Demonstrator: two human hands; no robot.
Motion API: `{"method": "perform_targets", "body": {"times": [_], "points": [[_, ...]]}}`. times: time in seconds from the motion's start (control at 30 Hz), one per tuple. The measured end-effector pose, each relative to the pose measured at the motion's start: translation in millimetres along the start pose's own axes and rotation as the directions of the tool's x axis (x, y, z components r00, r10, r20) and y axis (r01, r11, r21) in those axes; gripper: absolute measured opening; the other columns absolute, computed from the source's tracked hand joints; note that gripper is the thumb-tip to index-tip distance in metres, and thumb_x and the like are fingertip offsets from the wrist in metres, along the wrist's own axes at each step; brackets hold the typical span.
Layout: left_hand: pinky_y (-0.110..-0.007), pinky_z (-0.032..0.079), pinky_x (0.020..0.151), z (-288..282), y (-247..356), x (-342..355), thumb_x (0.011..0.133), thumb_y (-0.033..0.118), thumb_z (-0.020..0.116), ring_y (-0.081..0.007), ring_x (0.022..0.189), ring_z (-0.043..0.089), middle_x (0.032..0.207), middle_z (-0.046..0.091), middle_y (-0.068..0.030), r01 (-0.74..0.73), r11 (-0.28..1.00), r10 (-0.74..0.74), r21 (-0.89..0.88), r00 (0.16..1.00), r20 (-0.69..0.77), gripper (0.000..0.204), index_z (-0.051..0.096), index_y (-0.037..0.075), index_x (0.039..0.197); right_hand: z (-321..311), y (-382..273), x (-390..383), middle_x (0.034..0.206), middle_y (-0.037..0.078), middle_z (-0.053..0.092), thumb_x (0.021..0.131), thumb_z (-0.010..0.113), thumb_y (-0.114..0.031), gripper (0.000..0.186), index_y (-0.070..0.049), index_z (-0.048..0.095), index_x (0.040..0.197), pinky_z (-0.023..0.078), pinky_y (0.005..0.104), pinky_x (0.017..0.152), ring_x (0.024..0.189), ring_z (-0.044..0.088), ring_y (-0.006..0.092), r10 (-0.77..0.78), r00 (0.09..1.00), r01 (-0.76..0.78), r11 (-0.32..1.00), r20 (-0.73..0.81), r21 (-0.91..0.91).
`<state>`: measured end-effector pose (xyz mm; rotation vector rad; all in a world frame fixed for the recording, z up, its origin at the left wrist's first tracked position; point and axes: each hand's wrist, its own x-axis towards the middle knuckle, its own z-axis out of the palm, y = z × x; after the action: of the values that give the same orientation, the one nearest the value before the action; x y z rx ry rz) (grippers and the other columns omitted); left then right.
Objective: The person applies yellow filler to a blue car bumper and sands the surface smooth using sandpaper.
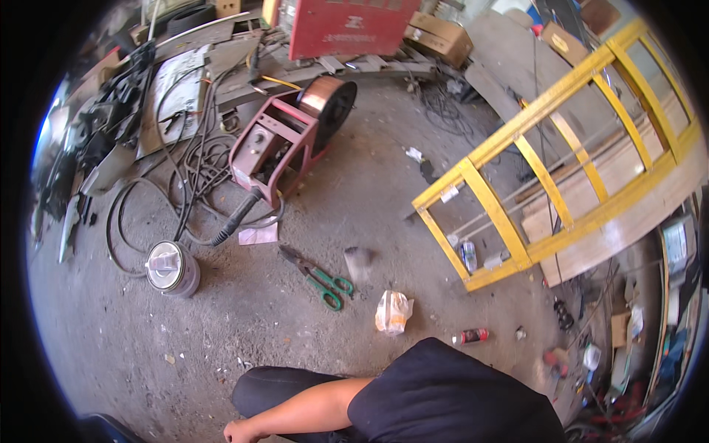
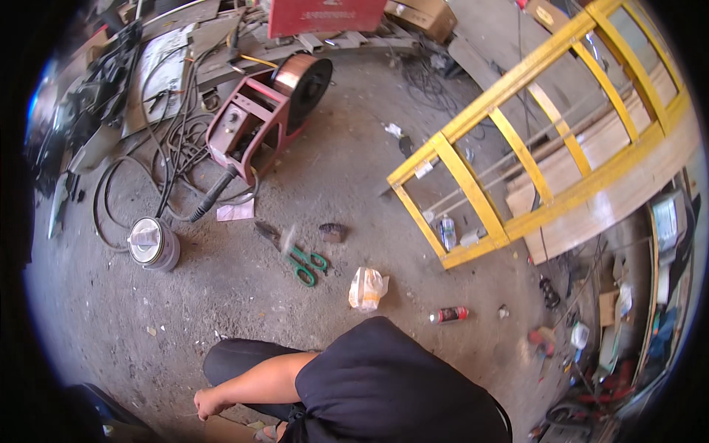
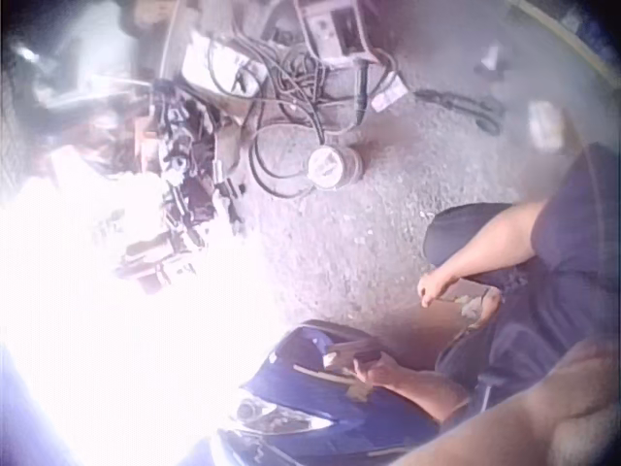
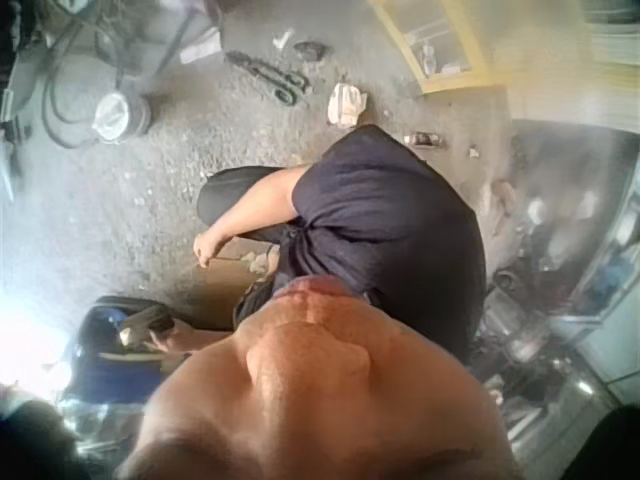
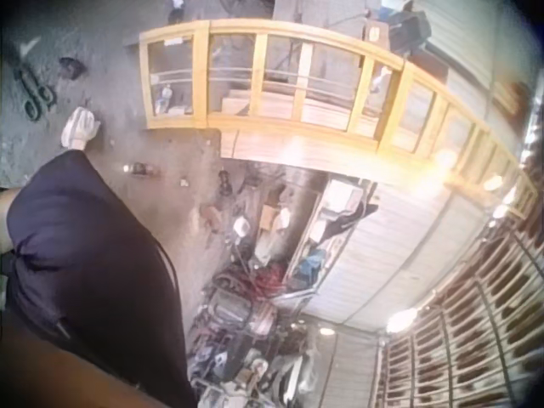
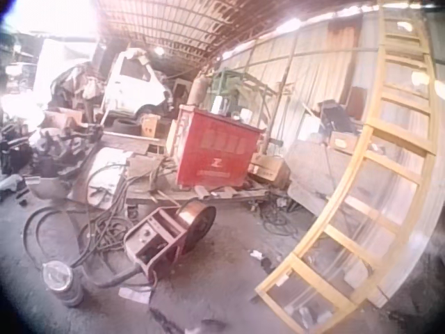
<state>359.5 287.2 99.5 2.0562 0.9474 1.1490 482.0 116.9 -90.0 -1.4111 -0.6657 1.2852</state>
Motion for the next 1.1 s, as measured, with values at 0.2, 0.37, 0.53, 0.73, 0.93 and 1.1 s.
{"method": "perform_targets", "body": {"times": [0.2, 0.37, 0.53, 0.73, 0.93, 1.1], "points": [[-0.050, 0.052, 0.082, 34, 81, 22, 0.081, 0.015, 0.070, -0.0419, 0.096, 0.061, 0.105, 0.060, -0.0287, 0.098, 0.919, -0.079, -0.383, 0.995, 0.066, 0.026, 0.062, -0.004, 0.097, -45, -64, -44, 0.092, 0.015, 0.069, 0.068, 0.074, -0.029, 0.038, -0.004, 0.069, 0.096, 0.052, 0.0391, 0.074, 0.086, 0.066, 0.0277, 0.120, 0.992, -0.121, 0.992, 0.027, 0.036], [-0.049, 0.052, 0.088, 20, 81, 18, 0.081, 0.007, 0.069, -0.0437, 0.102, 0.058, 0.116, 0.054, -0.0308, -0.068, 0.997, 0.072, -0.030, 0.988, 0.138, 0.024, 0.058, -0.001, 0.101, -65, -72, -59, 0.095, 0.014, 0.069, 0.072, 0.073, -0.031, 0.039, -0.003, 0.068, 0.099, 0.051, 0.0373, 0.078, 0.090, 0.065, 0.0257, 0.119, 0.991, -0.121, 0.992, 0.054, 0.043], [-0.050, 0.047, 0.094, -12, 27, 1, 0.086, 0.013, 0.063, -0.0399, 0.112, 0.054, 0.126, 0.050, -0.0260, -0.001, 0.989, 0.019, -0.151, 0.993, 0.116, 0.039, 0.050, 0.005, 0.122, -61, -41, -42, 0.081, 0.010, 0.064, 0.075, 0.072, -0.030, 0.034, -0.004, 0.067, 0.098, 0.045, 0.0373, 0.048, 0.061, 0.058, 0.0198, 0.099, 0.991, -0.108, 0.989, 0.086, 0.100], [-0.039, 0.048, 0.093, -16, 128, -30, 0.084, 0.000, 0.046, -0.0256, 0.101, 0.060, 0.114, 0.059, -0.0138, 0.420, 0.586, -0.497, -0.693, 0.862, 0.103, 0.041, 0.048, 0.002, 0.125, -49, -88, -51, 0.099, 0.005, 0.065, 0.085, 0.069, -0.040, 0.046, -0.008, 0.063, 0.117, 0.045, 0.0275, 0.065, 0.082, 0.055, 0.0119, 0.281, 0.884, -0.358, 0.921, 0.373, 0.153], [-0.034, 0.042, 0.100, -30, 111, -48, 0.083, -0.007, 0.051, -0.0206, 0.111, 0.058, 0.120, 0.061, -0.0116, 0.351, 0.593, -0.511, -0.725, 0.859, -0.002, 0.049, 0.049, 0.002, 0.131, -55, -157, -45, 0.112, 0.013, 0.061, 0.088, 0.061, -0.021, 0.042, 0.000, 0.055, 0.124, 0.047, 0.0352, 0.089, 0.102, 0.059, 0.0206, -0.183, 0.968, 0.145, 0.966, 0.171, 0.214], [-0.034, 0.042, 0.101, -43, 114, -79, 0.086, -0.008, 0.048, -0.0194, 0.112, 0.057, 0.121, 0.061, -0.0126, 0.359, 0.568, -0.535, -0.740, 0.845, -0.001, 0.050, 0.045, 0.003, 0.135, -18, -233, -64, 0.120, 0.021, 0.054, 0.080, 0.067, -0.015, 0.044, 0.001, 0.057, 0.120, 0.043, 0.0434, 0.098, 0.115, 0.053, 0.0361, -0.715, 0.625, 0.780, 0.562, 0.312, -0.275]]}}
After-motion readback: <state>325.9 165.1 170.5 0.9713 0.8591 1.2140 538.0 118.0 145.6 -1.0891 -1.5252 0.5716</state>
